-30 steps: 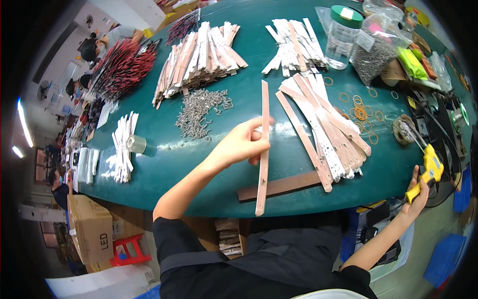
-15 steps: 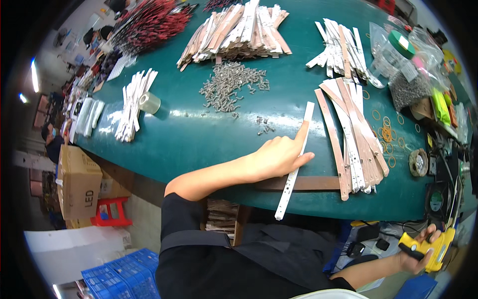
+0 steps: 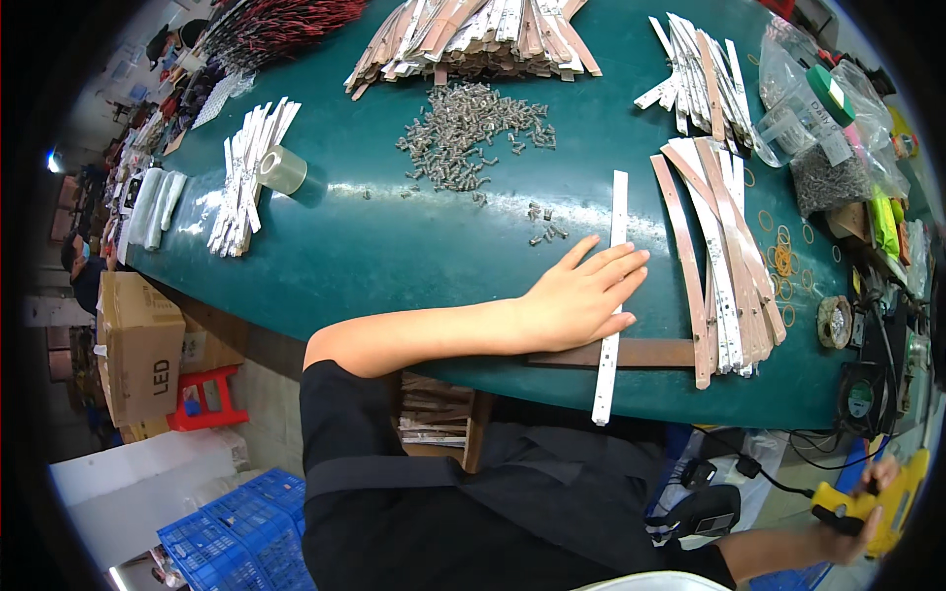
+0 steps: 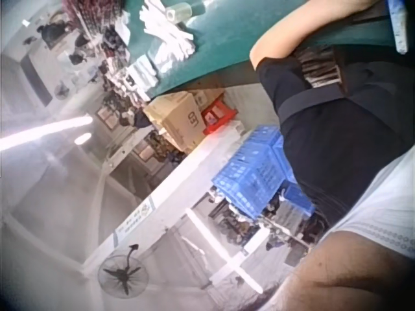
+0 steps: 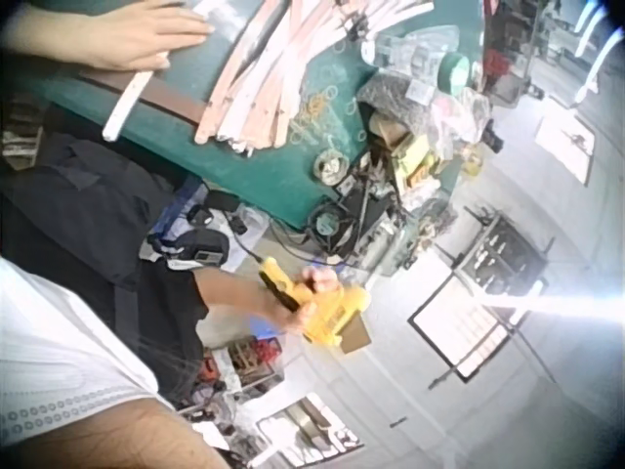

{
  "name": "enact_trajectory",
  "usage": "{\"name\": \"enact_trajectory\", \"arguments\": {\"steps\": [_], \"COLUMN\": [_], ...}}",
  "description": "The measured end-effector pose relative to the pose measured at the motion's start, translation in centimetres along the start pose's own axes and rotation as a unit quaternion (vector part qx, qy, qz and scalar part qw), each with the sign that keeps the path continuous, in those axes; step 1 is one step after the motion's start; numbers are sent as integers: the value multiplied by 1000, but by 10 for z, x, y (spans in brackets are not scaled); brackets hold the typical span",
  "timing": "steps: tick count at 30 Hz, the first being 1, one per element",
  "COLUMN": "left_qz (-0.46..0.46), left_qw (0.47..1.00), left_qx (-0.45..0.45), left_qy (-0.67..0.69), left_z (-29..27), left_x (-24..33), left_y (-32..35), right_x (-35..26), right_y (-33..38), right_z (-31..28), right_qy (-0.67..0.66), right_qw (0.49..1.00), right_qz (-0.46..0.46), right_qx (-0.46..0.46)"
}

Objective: The person solders small components onto LED light strips using a soldering gun, secures a bundle of the strips together with a rubber band by hand, and solders components onto additional LED strips.

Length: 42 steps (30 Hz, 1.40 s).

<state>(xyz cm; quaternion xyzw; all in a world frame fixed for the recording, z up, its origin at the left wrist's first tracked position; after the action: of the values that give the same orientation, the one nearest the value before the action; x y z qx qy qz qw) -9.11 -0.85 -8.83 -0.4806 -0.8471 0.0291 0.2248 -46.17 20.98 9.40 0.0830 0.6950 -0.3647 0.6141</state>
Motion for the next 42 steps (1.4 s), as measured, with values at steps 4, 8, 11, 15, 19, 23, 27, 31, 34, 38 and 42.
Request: {"name": "enact_trajectory", "arguments": {"steps": [4,8,11,15,19,23,27,31,34,38,42], "left_qz": [5,-40,-76,-177,-209,-141,-138,-123,-109,-34,4], "left_qw": [997,989,978,961,959,977,976,969,986,993,986], "left_qx": [45,144,159,80,16,-67,-86,7,110,111,125], "left_qy": [57,10,-113,-199,-192,-148,-144,-213,-58,-11,-113], "left_z": [-25,-69,-92,-84,-75,-70,-87,-112,-122,-93,-65], "left_x": [3,-52,-119,-184,-195,-161,-145,-139,-136,-122,-132], "left_y": [1,7,6,-5,-12,20,56,61,41,-15,-90], "right_x": [58,90,99,104,106,105,113,121,124,121,111], "right_y": [29,49,53,56,57,58,63,66,66,66,68], "right_z": [86,154,188,217,223,219,223,234,240,240,233], "right_qy": [-156,-307,-383,-409,-395,-393,-412,-441,-455,-463,-448], "right_qw": [983,937,903,885,890,892,878,856,850,849,862], "right_qz": [47,119,161,188,195,197,224,246,239,233,221], "right_qx": [-87,-117,-106,-119,-118,-105,-99,-111,-114,-101,-91]}}
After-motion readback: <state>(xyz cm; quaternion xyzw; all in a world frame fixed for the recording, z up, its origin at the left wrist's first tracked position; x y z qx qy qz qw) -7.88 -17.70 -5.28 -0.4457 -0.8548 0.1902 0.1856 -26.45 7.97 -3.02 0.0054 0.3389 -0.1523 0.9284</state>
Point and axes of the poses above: each hand's wrist, its own y-axis away from the middle knuckle, its own z-axis out of the palm, x = y × z, the point moved 5 cm from there along -y, towards the middle knuckle, and after that the axes turned 2 degrees about y, right-handed, at the moved point
